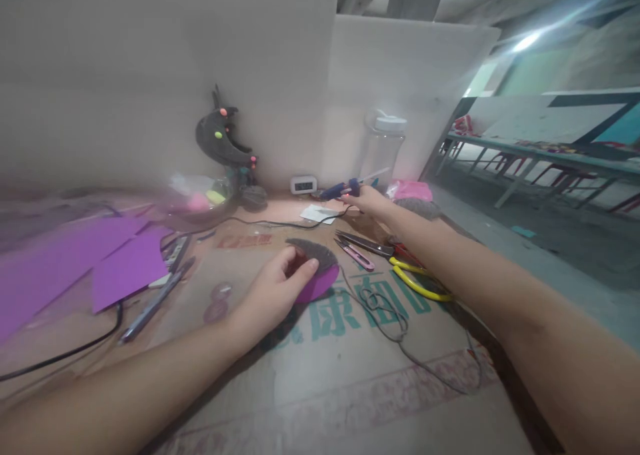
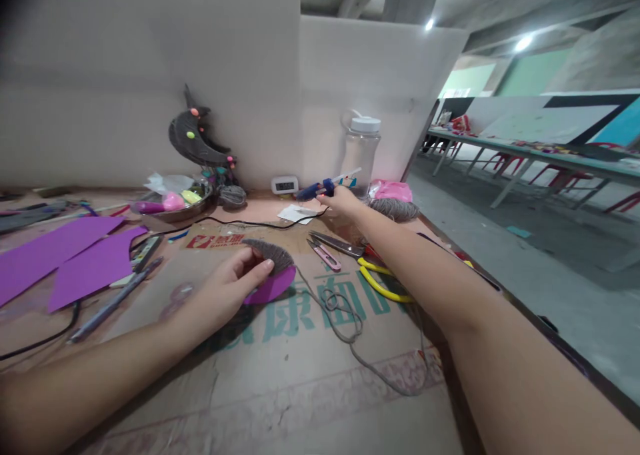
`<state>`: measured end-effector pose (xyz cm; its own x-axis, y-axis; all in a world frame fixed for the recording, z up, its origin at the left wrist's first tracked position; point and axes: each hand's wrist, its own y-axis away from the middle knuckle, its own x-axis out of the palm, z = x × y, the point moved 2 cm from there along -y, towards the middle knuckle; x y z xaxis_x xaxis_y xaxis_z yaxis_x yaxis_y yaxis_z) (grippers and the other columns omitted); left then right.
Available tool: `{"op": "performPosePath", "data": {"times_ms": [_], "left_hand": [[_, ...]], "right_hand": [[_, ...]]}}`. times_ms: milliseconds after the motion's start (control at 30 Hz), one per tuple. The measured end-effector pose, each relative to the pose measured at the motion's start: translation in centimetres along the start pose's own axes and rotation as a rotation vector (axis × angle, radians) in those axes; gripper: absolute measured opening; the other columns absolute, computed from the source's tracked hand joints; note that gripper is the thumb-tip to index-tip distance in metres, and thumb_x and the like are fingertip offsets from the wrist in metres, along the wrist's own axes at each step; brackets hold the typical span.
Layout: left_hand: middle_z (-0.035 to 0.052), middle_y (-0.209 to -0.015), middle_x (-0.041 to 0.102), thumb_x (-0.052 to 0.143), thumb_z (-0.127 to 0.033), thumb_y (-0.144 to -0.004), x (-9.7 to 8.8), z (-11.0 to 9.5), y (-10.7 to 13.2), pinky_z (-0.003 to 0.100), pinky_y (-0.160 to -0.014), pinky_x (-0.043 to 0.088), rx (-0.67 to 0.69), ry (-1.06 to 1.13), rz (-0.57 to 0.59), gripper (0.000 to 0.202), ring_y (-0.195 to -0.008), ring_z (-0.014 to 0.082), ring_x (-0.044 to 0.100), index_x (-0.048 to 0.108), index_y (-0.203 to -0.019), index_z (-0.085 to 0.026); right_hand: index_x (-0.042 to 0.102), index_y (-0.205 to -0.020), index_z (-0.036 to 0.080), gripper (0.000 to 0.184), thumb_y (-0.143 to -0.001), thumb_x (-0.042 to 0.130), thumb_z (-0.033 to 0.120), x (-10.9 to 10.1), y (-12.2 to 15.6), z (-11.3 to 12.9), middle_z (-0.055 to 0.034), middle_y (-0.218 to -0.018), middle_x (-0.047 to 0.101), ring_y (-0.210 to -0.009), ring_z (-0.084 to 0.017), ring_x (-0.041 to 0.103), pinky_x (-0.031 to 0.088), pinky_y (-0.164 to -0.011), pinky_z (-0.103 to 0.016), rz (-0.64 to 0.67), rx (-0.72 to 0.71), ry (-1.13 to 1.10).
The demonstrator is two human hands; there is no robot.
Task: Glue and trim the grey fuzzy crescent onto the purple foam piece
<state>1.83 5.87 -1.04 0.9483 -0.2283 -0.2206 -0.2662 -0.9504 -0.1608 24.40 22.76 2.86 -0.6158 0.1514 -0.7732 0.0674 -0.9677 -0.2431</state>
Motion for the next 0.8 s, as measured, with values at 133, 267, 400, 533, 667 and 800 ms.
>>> {"op": "performPosePath", "data": {"times_ms": [133,267,400,533,667,800], "left_hand": [[0.0037,-0.094,0.066,0.055,-0.042,-0.088,0.0,0.1,-0.1,0.031,-0.082,0.046,-0.009,0.003,-0.016,0.024,-0.093,0.0208,0.061,0.058,-0.091,-0.019],[0.0036,-0.095,0.067,0.057,-0.04,-0.088,-0.1,0.1,-0.2,0.031,-0.083,0.046,0.0,0.017,-0.028,0.024,-0.092,0.0202,0.061,0.06,-0.094,-0.018],[0.0043,-0.096,0.068,0.057,-0.041,-0.088,-0.1,0.2,-0.2,0.031,-0.081,0.046,0.013,0.009,-0.033,0.025,-0.089,0.0202,0.061,0.062,-0.096,-0.018],[0.0047,-0.094,0.068,0.058,-0.039,-0.087,0.0,0.2,-0.2,0.03,-0.079,0.047,0.032,0.022,-0.044,0.022,-0.087,0.0199,0.062,0.062,-0.093,-0.018],[0.0048,-0.095,0.07,0.058,-0.039,-0.086,0.1,0.0,0.0,0.031,-0.081,0.047,0.026,0.024,-0.038,0.022,-0.089,0.0206,0.063,0.062,-0.093,-0.018],[0.0061,-0.1,0.07,0.058,-0.039,-0.086,0.1,-0.3,0.1,0.033,-0.083,0.047,0.007,0.029,-0.041,0.025,-0.095,0.0224,0.064,0.062,-0.098,-0.018]], "right_hand": [[0.067,-0.104,0.009,0.031,-0.081,0.068,0.03,1.1,-0.5,-1.3,-0.0123,-0.098,0.073,-0.087,-0.022,0.066,0.049,-0.084,-0.033,0.027,0.04,0.036],[0.064,-0.114,0.009,0.041,-0.08,0.069,0.031,-0.2,0.4,-1.2,-0.0158,-0.112,0.069,-0.103,-0.025,0.064,0.045,-0.094,-0.037,-0.054,0.0,0.074],[0.058,-0.124,0.015,0.039,-0.089,0.055,0.033,-2.0,4.6,0.4,-0.0133,-0.129,0.061,-0.121,-0.024,0.054,0.037,-0.105,-0.039,-0.192,-0.111,0.076],[0.06,-0.118,0.018,0.035,-0.088,0.057,0.035,-2.6,11.4,3.3,-0.0108,-0.122,0.064,-0.116,-0.025,0.056,0.041,-0.101,-0.042,-0.24,-0.32,0.014],[0.059,-0.114,0.021,0.03,-0.087,0.058,0.034,-1.7,15.9,5.0,-0.0077,-0.115,0.065,-0.099,-0.021,0.061,0.049,-0.087,-0.038,-0.031,-0.34,-0.132],[0.052,-0.121,0.021,0.043,-0.084,0.06,0.042,-0.2,17.2,5.3,-0.0074,-0.112,0.066,-0.052,-0.007,0.053,0.043,-0.044,-0.023,0.384,0.01,-0.505]]}}
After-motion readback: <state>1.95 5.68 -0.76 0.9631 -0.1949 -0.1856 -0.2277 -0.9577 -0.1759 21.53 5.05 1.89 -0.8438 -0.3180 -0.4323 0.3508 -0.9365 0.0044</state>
